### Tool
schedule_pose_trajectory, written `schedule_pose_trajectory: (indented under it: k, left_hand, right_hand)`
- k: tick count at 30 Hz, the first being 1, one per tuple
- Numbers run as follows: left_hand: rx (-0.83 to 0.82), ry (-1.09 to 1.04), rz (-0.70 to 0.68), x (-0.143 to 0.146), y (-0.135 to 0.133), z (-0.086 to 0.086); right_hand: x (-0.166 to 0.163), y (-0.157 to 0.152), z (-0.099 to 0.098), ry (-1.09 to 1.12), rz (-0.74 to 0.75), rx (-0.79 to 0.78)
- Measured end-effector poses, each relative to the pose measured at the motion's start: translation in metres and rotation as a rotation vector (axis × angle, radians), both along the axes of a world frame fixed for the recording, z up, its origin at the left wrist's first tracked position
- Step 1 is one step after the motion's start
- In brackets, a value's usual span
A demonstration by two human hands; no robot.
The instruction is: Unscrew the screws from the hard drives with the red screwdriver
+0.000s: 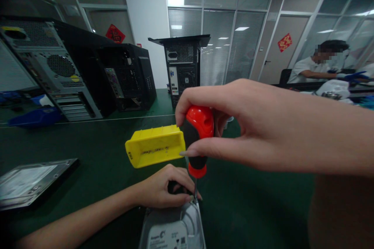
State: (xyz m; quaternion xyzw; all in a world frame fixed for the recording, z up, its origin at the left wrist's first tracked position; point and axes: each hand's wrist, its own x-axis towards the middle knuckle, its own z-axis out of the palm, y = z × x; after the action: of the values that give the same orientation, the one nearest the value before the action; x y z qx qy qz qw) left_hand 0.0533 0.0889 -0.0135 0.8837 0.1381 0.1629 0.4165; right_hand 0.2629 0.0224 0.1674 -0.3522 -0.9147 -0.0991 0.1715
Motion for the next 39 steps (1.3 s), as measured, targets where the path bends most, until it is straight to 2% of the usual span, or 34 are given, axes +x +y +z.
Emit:
schedule_pose_trajectory:
  k: [5,12,25,32,39]
  left_hand:
    - [-0.007,-0.004,-0.009,0.0003,-0.001,0.003]
    - [-0.012,-0.011,-0.024,-0.0001,-0.0004,0.0024]
    - [-0.022,-0.027,-0.031,0.0007,-0.0012,0.0036]
    - [0.003,-0.006,-0.018,-0.0007,0.0,0.0019]
    - [0.002,-0.024,-0.017,0.0,0.0011,-0.0001]
  right_hand:
    - [0.0002,-0.0015,-0.0002,-0.007,0.03,0.002]
    - [-0.0005,-0.0011,-0.0012,0.009,-0.014,-0.017]
    - [-0.0015,-0.0007,-0.0008,0.027,-0.007,-0.036]
    - [-0.0016,-0.0006,-0.0016,-0.02,-0.001,0.025]
    - [0.0012,-0.0001,0.0005,-0.017,0.054,0.011]
